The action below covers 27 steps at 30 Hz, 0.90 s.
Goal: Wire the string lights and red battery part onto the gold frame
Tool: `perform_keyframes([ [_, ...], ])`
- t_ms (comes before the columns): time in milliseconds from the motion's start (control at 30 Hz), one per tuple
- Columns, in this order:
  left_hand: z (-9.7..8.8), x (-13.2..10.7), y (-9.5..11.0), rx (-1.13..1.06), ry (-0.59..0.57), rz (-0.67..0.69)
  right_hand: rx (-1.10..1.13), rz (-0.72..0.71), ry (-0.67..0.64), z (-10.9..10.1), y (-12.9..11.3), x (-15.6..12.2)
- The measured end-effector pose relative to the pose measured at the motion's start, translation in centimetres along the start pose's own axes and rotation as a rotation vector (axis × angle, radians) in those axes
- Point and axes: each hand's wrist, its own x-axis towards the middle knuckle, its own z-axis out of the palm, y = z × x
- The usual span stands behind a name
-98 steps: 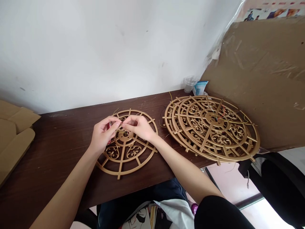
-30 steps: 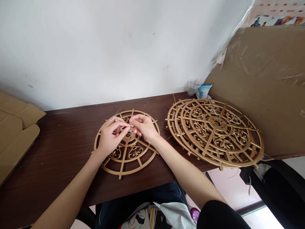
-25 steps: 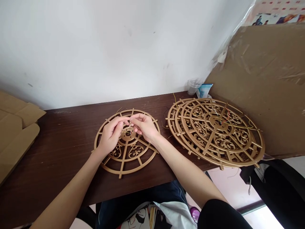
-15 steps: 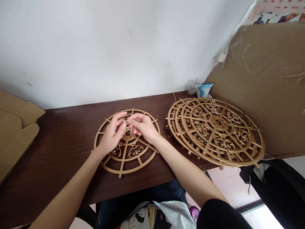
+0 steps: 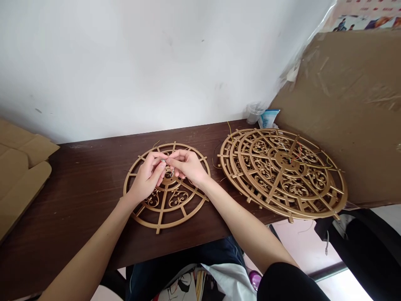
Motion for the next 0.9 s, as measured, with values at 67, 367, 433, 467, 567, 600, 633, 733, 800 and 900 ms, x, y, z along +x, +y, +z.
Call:
perform_keyframes([
  [67,0.03,-0.01,0.02,-0.006,0.001,-0.006,-0.002,0.003,0.001,-0.02,0.0,0.02],
  [367,0.05,-0.1,0.15,-0.075,0.01,-0.059,-0.015,-0.018,-0.015,-0.07,0.04,0.04],
  [433,0.02,-0.1,0.18,-0.081,0.01,-0.071,-0.022,-0.02,-0.015,-0.13,0.09,0.08],
  [467,0.02,-0.09,0.2,-0.082,0.012,-0.07,-0.026,-0.023,-0.018,-0.17,0.12,0.1],
  [567,0.03,-0.07,0.25,-0.088,0.014,-0.062,-0.036,-0.038,-0.035,-0.32,0.21,0.11],
  [600,0.04,-0.06,0.27,-0.092,0.015,-0.062,-0.037,-0.039,-0.039,-0.36,0.23,0.12],
  [633,0.06,-0.05,0.29,-0.096,0.015,-0.063,-0.039,-0.039,-0.042,-0.39,0.26,0.12],
  [733,0.08,-0.03,0.34,-0.103,0.013,-0.06,-0.044,-0.037,-0.044,-0.4,0.29,0.13],
  [800,0.07,-0.01,0.33,-0.099,0.012,-0.055,-0.045,-0.042,-0.048,-0.37,0.27,0.11],
  [900,0.05,0.01,0.23,-0.105,0.02,-0.041,-0.039,-0.057,-0.051,-0.3,0.24,0.05],
])
